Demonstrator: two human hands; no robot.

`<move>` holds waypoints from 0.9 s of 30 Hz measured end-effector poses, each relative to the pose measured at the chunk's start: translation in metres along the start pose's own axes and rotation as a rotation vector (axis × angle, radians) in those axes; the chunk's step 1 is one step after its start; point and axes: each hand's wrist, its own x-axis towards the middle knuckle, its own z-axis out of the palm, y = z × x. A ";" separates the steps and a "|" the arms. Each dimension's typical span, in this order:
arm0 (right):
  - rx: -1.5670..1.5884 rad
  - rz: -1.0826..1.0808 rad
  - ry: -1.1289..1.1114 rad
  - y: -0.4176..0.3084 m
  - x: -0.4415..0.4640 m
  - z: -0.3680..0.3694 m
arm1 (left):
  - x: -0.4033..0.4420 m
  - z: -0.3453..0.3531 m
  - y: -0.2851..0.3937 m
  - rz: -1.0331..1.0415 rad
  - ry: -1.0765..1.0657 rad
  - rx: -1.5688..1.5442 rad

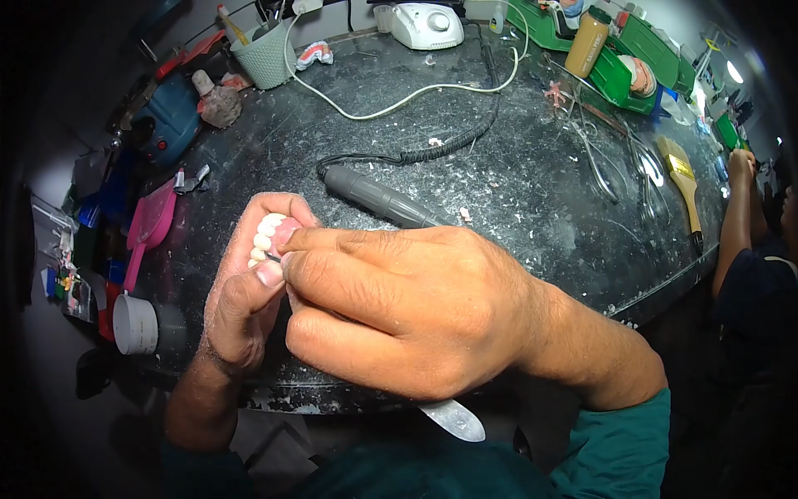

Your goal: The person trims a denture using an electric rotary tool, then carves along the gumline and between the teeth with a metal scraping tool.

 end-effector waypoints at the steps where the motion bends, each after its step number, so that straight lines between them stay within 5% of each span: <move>1: -0.012 -0.033 0.025 0.001 -0.001 0.002 | 0.000 -0.001 -0.001 0.011 -0.010 0.001; 20: -0.069 -0.239 0.059 0.008 -0.004 0.004 | -0.002 0.000 -0.002 0.111 -0.045 0.008; 23: 0.158 0.053 0.000 -0.007 0.004 -0.010 | -0.002 -0.001 -0.004 0.079 -0.067 0.019; 27: 0.160 0.000 0.105 0.002 -0.005 0.002 | -0.003 0.003 0.001 0.086 -0.050 0.021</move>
